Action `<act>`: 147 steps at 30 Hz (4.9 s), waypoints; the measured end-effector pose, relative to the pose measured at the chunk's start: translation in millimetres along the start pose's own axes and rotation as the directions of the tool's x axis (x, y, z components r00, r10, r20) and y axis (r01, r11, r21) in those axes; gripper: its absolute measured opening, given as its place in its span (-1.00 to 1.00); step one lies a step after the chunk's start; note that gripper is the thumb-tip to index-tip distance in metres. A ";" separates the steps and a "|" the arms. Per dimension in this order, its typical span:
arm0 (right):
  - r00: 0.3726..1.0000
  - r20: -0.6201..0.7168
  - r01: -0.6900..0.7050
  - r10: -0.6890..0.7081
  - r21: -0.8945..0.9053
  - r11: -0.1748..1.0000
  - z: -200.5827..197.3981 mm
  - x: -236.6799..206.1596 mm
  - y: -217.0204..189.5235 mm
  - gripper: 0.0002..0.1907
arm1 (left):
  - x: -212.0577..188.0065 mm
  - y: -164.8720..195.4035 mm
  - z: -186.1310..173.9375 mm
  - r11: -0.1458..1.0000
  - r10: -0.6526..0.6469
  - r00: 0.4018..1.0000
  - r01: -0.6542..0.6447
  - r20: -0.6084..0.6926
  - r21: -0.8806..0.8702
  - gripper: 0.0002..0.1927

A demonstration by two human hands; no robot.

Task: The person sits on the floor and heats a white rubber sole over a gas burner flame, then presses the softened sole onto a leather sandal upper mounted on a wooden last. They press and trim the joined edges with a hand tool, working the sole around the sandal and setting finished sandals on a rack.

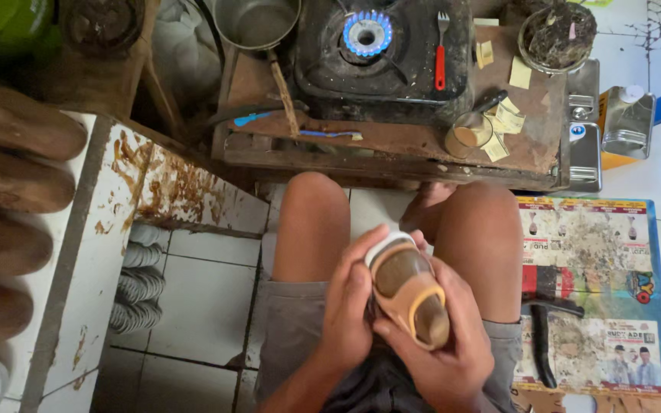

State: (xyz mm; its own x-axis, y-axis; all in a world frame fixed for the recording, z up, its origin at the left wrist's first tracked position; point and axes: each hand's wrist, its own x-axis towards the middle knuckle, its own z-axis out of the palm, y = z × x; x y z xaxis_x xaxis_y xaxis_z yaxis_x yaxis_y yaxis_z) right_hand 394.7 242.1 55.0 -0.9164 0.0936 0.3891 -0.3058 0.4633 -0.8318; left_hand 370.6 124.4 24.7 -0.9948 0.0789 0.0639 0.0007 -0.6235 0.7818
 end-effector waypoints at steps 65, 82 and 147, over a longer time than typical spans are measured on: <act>0.886 0.426 -0.216 0.185 0.026 0.976 -29.7 -18.9 3.8 -0.04 | -37.1 41.6 -13.1 0.940 0.163 0.955 -0.227 0.249 0.254 -0.56; 0.641 0.542 0.498 -0.544 0.246 0.831 -79.9 21.3 37.8 -0.58 | -12.5 64.3 -30.7 0.745 -0.666 0.711 0.624 0.223 0.236 -0.39; 0.636 0.454 -0.771 0.624 0.356 0.528 -71.6 -90.1 27.3 -0.06 | -99.5 -12.8 -22.2 0.792 -0.609 0.779 0.606 0.150 0.071 -0.42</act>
State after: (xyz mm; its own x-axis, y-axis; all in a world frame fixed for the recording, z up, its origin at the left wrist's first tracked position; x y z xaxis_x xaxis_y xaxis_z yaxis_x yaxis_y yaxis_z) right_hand 487.4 309.4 25.6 -0.8910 -0.0511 -0.4511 0.4536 -0.1415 -0.8799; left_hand 467.3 107.2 -5.4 -0.7597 0.5581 -0.3336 -0.5953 -0.3907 0.7021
